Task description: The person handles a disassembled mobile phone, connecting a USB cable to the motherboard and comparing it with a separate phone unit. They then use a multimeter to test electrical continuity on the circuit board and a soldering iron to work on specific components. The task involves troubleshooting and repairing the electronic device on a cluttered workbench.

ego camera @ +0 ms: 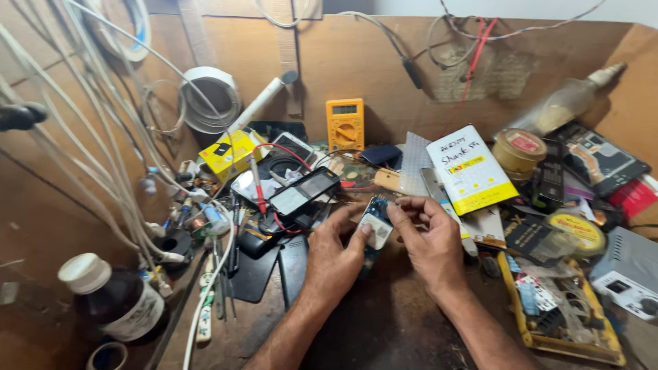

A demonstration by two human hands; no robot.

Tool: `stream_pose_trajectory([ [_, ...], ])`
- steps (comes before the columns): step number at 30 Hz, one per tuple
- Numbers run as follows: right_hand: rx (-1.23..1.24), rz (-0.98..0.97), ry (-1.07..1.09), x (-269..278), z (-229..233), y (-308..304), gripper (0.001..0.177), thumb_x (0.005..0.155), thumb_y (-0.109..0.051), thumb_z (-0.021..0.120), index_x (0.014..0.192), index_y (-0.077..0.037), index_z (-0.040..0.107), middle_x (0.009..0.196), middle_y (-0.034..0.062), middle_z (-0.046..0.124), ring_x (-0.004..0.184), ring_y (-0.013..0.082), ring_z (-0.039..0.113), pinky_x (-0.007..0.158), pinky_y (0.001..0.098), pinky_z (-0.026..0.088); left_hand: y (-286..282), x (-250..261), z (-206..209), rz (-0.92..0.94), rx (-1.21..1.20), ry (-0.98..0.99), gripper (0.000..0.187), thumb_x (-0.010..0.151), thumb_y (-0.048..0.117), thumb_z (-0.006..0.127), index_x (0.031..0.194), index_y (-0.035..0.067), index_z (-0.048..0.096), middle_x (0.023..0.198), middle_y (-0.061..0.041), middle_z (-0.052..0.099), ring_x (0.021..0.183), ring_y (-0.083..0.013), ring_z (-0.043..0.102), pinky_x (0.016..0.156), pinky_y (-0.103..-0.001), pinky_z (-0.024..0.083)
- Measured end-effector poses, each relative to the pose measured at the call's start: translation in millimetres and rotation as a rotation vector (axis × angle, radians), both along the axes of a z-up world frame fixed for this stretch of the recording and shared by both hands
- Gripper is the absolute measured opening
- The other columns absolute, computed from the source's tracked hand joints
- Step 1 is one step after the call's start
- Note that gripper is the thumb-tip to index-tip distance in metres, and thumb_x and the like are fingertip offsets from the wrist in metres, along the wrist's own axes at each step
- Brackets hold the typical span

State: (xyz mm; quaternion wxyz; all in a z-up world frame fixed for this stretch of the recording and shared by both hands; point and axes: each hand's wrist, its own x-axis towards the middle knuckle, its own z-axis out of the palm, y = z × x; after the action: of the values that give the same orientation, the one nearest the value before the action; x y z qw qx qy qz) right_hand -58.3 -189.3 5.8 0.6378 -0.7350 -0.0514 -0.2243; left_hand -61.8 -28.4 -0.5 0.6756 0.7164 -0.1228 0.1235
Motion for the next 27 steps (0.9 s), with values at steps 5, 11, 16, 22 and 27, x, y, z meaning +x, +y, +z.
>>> stream_pose_trajectory([
  [5,-0.204,-0.195,-0.109,-1,-2,2,0.020,0.093,-0.023,0.075,0.101,-0.005,0.071,0.085,0.0010,0.074,0.073,0.0079,0.066,0.064,0.0246,0.054,6,4,-4,0.237,0.348,-0.292,0.030,0.090,0.007,0.065,0.119,0.001,0.070,0.103,-0.021,0.076,0.096,-0.0363,0.074,0.085,-0.041,0.056],
  [11,-0.265,-0.243,-0.188,-9,8,2,0.017,0.094,-0.021,0.074,0.099,-0.005,0.071,0.084,0.0037,0.075,0.073,0.0118,0.069,0.065,0.0276,0.054,6,6,-8,0.331,0.643,-0.330,0.030,0.087,0.014,0.070,0.116,0.005,0.070,0.102,-0.019,0.067,0.095,-0.0385,0.060,0.083,-0.050,0.048],
  [16,-0.430,-0.250,-0.199,-36,41,-21,0.017,0.091,-0.020,0.075,0.099,-0.005,0.073,0.088,0.0067,0.076,0.078,0.0170,0.069,0.070,0.0315,0.054,0,-13,12,0.335,0.688,-0.440,0.034,0.088,0.015,0.071,0.120,0.003,0.066,0.117,-0.016,0.065,0.109,-0.0363,0.060,0.090,-0.051,0.045],
  [22,-0.745,-0.342,-0.034,-95,91,-114,0.021,0.085,-0.024,0.079,0.098,-0.008,0.076,0.093,0.0094,0.077,0.086,0.0246,0.068,0.075,0.0391,0.054,-50,-38,48,0.016,0.538,-0.596,0.053,0.081,0.007,0.071,0.131,0.000,0.058,0.134,-0.022,0.060,0.126,-0.0426,0.054,0.107,-0.051,0.040],
  [27,-0.988,-0.593,0.253,-138,112,-188,0.022,0.083,-0.023,0.079,0.099,-0.009,0.078,0.098,0.0125,0.077,0.095,0.0327,0.069,0.089,0.0439,0.053,-144,-64,61,-0.259,0.703,-0.808,0.074,0.074,-0.004,0.062,0.146,0.002,0.047,0.154,-0.020,0.048,0.147,-0.0381,0.040,0.119,-0.058,0.029],
])
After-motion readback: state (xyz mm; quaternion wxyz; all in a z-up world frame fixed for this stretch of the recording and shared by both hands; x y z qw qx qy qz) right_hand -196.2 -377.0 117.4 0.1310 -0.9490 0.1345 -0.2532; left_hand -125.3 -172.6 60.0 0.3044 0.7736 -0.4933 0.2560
